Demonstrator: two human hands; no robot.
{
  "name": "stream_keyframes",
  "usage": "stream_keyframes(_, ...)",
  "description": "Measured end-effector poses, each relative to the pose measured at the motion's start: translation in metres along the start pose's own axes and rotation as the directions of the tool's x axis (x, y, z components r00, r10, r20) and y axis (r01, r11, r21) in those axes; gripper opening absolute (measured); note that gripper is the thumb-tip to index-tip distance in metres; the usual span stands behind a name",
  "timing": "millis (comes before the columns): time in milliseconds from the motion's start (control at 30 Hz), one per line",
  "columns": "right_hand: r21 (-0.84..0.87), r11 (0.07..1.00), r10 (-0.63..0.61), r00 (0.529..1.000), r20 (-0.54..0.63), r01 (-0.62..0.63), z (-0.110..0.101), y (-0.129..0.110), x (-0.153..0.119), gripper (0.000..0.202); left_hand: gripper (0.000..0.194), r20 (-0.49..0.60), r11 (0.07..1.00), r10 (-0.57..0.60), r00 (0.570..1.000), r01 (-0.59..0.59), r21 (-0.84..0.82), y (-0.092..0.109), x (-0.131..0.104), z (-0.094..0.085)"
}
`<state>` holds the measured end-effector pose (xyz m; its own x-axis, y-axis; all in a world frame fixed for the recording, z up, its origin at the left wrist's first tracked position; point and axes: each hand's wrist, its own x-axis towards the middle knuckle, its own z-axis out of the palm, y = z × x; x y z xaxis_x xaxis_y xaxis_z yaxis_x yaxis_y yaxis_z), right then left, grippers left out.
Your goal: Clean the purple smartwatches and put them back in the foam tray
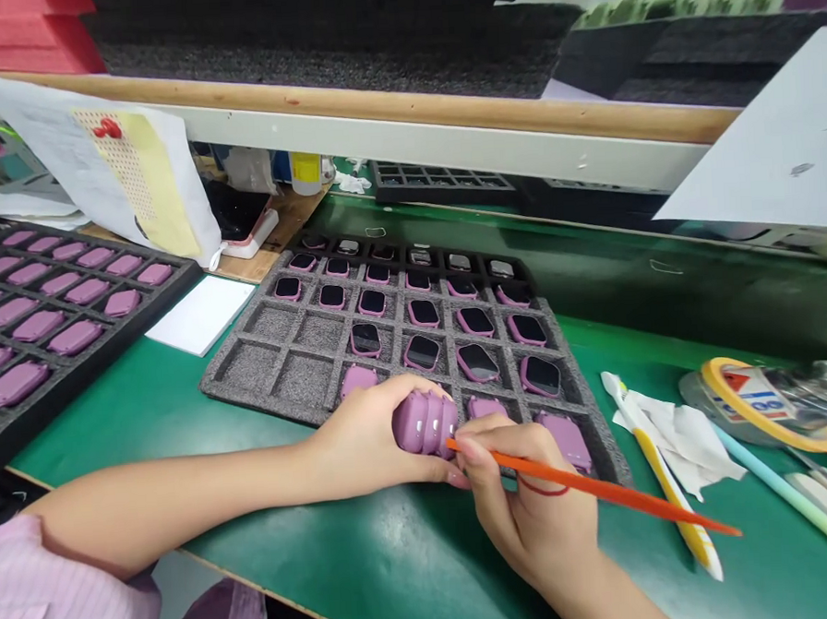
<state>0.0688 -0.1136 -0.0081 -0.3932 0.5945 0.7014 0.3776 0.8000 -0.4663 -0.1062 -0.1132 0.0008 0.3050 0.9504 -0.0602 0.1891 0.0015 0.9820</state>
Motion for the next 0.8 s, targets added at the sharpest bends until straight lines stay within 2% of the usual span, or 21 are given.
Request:
stream_keyframes(133, 0.046, 0.998, -0.042, 0.999, -0.008, 0.042, 0.0017, 0.0033, -0.0013, 0.01, 0.055, 0.014, 1.0, -0.018, 1.0, 0.018, -0.015, -0.0004, 0.0005, -0.0002)
stream_keyframes(233, 0.047, 0.999, -0.019, 0.999, -0.038, 0.021, 0.0028, 0.0058, -0.0012, 0.01, 0.055, 0.008, 1.0, -0.02, 1.0, 0.02, -0.008, -0.0004, 0.0012, -0.001)
stream_keyframes(400, 0.103, 0.995, -0.012, 1.0, -0.014, 0.013, 0.0035, 0.0052, -0.0025, 0.013, 0.06, 0.027, 0.998, -0.042, 0.999, 0.043, -0.04, -0.0028, 0.0019, -0.0021)
stream_keyframes(533, 0.047, 0.999, -0.007, 1.0, -0.029, 0.008, 0.0036, 0.0052, -0.0026, 0.012, 0.06, 0.014, 0.999, -0.028, 1.0, 0.028, -0.018, -0.0041, 0.0018, -0.0022)
stream_keyframes(800, 0.064, 0.998, -0.005, 1.0, -0.025, 0.006, 0.003, 0.005, -0.0035, 0.012, 0.064, 0.019, 0.999, -0.046, 0.999, 0.047, -0.013, -0.0048, 0.0031, -0.0025)
